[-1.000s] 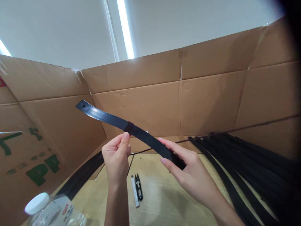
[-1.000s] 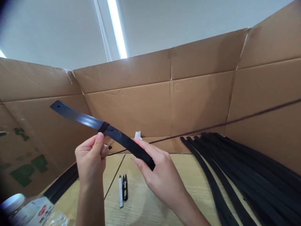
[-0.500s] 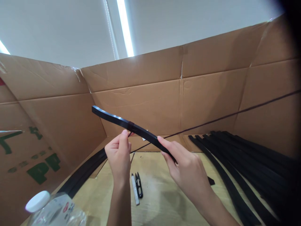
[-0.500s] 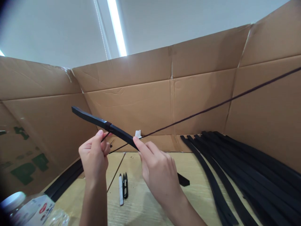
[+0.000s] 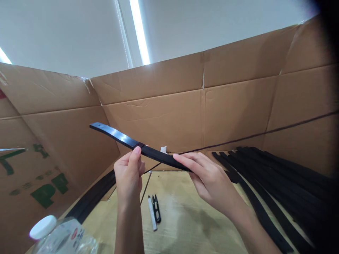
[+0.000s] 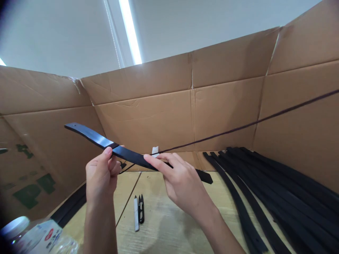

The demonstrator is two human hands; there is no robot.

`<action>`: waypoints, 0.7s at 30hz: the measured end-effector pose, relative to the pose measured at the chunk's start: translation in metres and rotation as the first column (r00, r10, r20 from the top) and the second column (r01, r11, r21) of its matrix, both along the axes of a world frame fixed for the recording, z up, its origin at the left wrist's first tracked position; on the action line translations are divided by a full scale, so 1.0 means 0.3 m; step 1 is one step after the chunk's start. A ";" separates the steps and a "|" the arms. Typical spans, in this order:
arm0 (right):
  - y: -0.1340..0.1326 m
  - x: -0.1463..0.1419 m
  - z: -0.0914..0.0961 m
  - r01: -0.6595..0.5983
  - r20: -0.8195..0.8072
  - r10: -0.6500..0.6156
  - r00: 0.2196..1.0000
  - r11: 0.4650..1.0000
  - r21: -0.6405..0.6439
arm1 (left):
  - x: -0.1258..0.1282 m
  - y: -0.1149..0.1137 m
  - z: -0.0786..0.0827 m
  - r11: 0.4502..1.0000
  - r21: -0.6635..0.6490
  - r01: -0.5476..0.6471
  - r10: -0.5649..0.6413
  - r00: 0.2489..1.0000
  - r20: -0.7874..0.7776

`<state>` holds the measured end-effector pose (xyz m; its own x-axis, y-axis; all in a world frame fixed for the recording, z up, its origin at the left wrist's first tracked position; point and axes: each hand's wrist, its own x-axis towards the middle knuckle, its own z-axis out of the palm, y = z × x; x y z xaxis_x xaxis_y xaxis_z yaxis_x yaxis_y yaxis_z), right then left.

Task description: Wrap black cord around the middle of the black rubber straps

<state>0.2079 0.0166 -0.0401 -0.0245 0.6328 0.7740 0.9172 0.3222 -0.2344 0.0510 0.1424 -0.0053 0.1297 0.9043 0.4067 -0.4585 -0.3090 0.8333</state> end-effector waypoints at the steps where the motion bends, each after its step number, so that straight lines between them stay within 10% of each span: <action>1: -0.004 0.003 0.003 -0.027 -0.031 0.026 0.999 0.999 -0.033 | -0.003 -0.001 0.001 1.000 0.017 0.026 -0.026 1.000 -0.008; 21: -0.004 -0.010 -0.005 0.099 -0.176 -0.102 0.979 0.995 -0.030 | 0.017 0.004 -0.010 0.999 0.002 -0.047 0.047 0.998 0.044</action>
